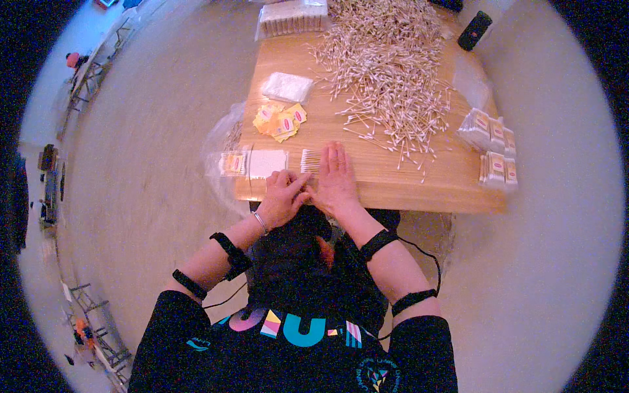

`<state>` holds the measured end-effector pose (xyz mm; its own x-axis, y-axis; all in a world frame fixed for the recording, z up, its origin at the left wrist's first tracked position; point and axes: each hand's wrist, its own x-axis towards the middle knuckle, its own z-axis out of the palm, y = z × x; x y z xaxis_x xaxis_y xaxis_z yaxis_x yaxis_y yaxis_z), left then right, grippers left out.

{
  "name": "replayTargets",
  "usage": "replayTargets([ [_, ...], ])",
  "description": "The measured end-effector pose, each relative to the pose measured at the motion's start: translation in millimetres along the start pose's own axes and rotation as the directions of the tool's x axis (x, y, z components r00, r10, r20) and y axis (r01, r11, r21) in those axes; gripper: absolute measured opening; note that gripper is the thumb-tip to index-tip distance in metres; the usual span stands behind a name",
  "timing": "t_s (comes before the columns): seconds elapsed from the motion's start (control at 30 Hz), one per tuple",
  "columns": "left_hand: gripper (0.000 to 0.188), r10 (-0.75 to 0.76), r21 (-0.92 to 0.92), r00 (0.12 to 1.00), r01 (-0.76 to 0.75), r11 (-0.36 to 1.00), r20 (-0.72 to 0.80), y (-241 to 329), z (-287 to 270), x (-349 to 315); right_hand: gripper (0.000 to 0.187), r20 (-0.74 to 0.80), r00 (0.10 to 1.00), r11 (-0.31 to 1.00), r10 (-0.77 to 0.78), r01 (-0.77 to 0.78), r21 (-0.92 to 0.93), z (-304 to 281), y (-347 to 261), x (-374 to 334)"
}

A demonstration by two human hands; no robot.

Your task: The recorder is counting out and packing small stick-like hygiene or medical product components into plastic bags.

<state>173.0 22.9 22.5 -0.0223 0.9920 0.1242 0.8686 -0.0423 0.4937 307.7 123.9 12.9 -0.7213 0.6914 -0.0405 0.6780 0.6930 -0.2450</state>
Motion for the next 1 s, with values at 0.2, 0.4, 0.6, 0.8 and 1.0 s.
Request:
replayTargets([
  [0.2, 0.053, -0.022, 0.084, 0.999, 0.019, 0.996, 0.030, 6, -2, 0, 0.094, -0.085, 0.995, 0.999, -0.045, 0.047, 0.022, 7, 1, 0],
  [0.4, 0.055, 0.018, 0.120, 1.000, -0.020, 0.993, 0.013, 3, 1, 0, 0.093, -0.059, 0.997, 0.999, -0.041, 0.042, 0.010, 1, 0, -1],
  [0.6, 0.059, -0.036, 0.103, 0.999, 0.034, 0.994, 0.023, 10, -1, 5, 0.091, -0.079, 0.996, 0.999, -0.047, 0.048, 0.009, 4, 2, 0],
  [0.8, 0.061, -0.030, 0.093, 0.999, 0.026, 0.995, 0.040, 8, 1, 5, 0.087, -0.063, 0.997, 0.998, -0.046, 0.043, -0.050, 4, 1, 0],
  [1.0, 0.062, -0.084, 0.036, 0.995, 0.082, 0.996, 0.054, 10, -1, 10, 0.089, -0.080, 0.995, 0.998, -0.052, 0.049, -0.031, 3, 1, -1],
])
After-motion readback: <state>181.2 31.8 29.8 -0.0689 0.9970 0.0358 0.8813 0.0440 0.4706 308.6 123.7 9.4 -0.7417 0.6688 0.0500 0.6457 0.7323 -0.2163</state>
